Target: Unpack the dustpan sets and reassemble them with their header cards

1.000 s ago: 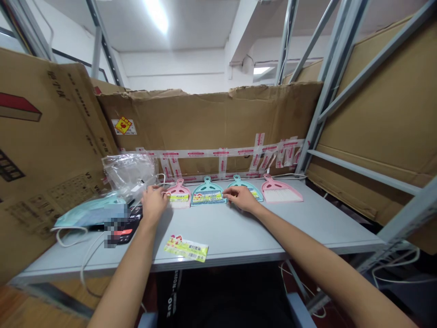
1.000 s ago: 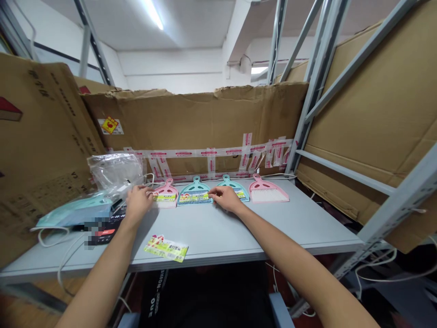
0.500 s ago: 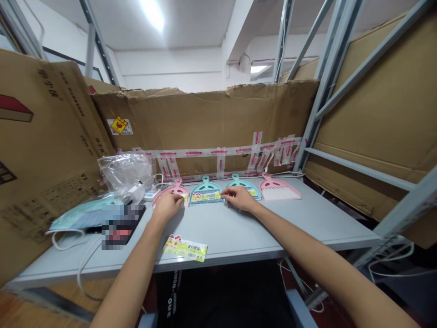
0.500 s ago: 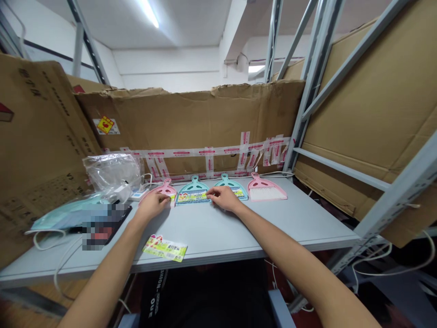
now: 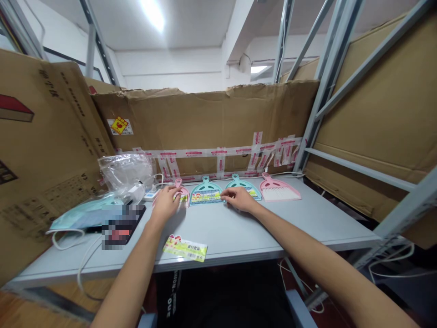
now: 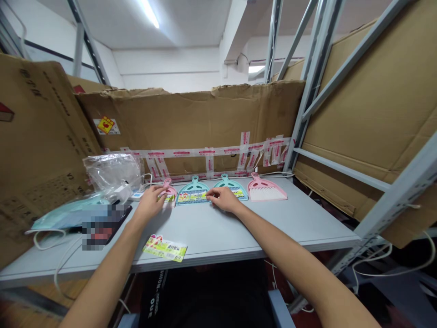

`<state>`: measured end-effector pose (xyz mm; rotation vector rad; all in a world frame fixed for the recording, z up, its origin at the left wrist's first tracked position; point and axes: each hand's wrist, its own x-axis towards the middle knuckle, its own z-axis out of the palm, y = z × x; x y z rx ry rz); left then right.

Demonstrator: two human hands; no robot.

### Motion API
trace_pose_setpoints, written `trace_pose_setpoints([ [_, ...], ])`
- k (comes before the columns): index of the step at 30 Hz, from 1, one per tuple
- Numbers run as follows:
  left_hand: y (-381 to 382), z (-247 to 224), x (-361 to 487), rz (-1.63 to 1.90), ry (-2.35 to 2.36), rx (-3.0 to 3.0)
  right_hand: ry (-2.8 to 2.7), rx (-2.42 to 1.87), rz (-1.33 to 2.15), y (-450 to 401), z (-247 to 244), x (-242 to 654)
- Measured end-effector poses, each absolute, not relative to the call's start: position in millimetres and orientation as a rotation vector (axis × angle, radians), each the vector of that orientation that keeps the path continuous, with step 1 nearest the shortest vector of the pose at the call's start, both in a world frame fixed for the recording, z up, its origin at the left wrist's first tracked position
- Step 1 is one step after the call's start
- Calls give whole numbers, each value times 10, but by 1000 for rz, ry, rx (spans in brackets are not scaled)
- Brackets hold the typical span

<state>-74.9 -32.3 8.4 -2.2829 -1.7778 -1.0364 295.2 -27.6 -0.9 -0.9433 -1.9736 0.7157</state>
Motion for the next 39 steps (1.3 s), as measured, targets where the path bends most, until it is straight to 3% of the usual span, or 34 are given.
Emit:
trace_pose_setpoints([
  [6, -378, 160, -675, -1065, -1755, -2263, -2060, -865, 763, -344, -29, 2906],
  [10, -419, 204, -593, -1045, -1740, -2330, -2267, -760, 539, -492, -5, 2883],
  [15, -405, 161, -490, -1089, -1706, -2436, -2505, -291, 266, -885, 14, 2627],
  [20, -379, 71, -406, -1091, -1616, -2493, -2567, 108, 335, -1082, -97, 2312],
  [39, -488, 128, -277, -1185, -1625, -2595, -2327, -379, 318, -703, -40, 2613],
])
